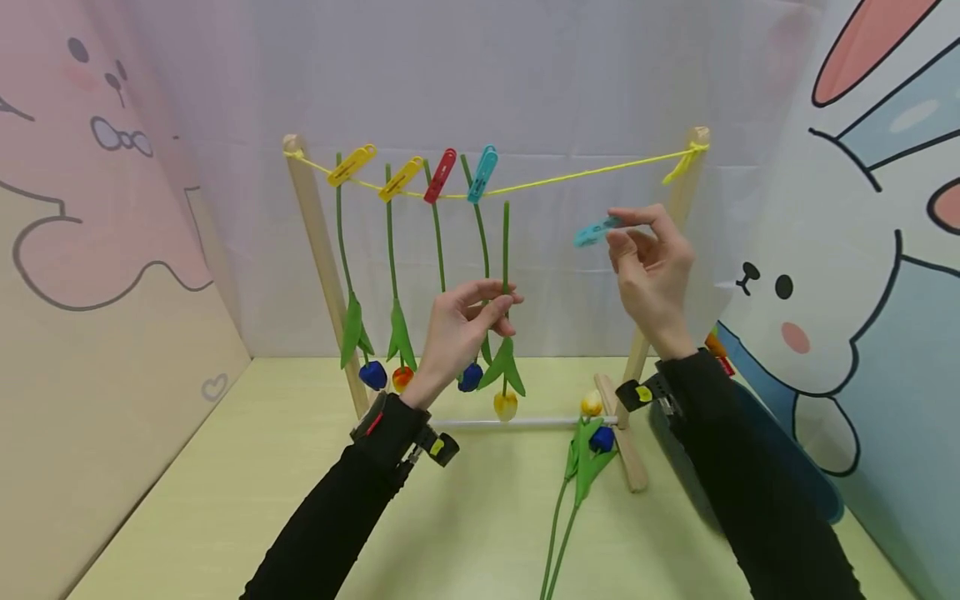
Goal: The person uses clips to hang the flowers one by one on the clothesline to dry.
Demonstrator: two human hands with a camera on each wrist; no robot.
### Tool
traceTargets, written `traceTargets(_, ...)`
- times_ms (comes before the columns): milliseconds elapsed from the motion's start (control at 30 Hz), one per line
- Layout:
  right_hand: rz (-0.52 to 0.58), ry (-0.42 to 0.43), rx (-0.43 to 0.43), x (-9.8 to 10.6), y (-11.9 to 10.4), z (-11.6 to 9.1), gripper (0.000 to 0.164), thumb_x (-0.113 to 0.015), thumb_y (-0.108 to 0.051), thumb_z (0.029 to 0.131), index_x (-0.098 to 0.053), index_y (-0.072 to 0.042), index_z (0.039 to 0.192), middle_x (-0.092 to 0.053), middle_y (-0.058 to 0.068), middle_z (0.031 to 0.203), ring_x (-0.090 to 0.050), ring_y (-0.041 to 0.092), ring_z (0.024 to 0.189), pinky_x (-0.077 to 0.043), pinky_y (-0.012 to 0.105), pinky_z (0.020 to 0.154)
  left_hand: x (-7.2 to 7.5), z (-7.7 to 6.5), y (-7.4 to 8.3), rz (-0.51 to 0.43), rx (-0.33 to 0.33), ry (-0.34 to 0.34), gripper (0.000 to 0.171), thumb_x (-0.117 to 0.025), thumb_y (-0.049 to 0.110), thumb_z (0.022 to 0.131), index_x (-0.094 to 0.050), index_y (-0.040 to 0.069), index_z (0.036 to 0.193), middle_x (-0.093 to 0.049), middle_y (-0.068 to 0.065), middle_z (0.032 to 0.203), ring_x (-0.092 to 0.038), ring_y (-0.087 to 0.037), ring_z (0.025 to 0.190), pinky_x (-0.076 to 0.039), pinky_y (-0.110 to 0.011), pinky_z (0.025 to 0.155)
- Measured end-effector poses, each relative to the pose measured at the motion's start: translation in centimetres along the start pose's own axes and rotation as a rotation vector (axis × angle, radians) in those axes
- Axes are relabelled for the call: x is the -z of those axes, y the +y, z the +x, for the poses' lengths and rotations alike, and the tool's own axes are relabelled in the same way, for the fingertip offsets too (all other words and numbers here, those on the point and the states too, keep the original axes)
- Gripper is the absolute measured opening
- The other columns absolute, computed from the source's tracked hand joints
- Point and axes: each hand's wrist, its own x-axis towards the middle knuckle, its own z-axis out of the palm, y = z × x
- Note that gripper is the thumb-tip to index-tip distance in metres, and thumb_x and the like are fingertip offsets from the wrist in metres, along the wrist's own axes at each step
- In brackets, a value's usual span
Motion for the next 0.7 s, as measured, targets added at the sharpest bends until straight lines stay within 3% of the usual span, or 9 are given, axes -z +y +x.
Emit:
traceTargets(233, 0.081, 0.013, -0.019, -1.5, -0.7, 3.1, 0.011, -0.062, 0.005, 0.095, -0.065, 0.013, 0.103, -0.060, -0.010, 0.087, -0.047, 0.001, 0.051, -0.034, 0.015, 0.051, -0.2, 1.8, 0.7, 0.005, 0.028, 0.044, 0.023, -0.064, 0.006, 0.098, -0.067, -0.004, 0.118, -0.074, -0.022, 0.111, -0.064, -0.005, 0.053, -0.058, -0.024, 0.063)
traceTargets(500, 0.115, 0.005, -0.056, -3.1, -1.6, 5.4, 0.010, -0.066, -0.001, 0.095, -0.069, 0.007, 0.100, -0.060, -0.008, 0.082, -0.044, 0.002, 0.047, -0.031, 0.017, 0.049, -0.5, 2.8, 1.2, -0.032, 0.052, 0.085, 0.026, -0.064, 0.009, 0.098, -0.067, -0.002, 0.122, -0.074, -0.021, 0.114, -0.059, -0.007, 0.046, -0.055, -0.023, 0.055)
traceTargets(700, 0.125, -0.015, -0.070, -4.3, -2.0, 6.7, 0.015, -0.065, 0.001, 0.095, -0.066, 0.013, 0.102, -0.059, -0.009, 0.082, -0.043, 0.002, 0.044, -0.031, 0.017, 0.048, -0.8, 3.3, 1.3, -0.035, 0.065, 0.106, 0.027, -0.064, 0.010, 0.098, -0.067, -0.001, 0.123, -0.073, -0.022, 0.115, -0.057, -0.008, 0.044, -0.054, -0.024, 0.053)
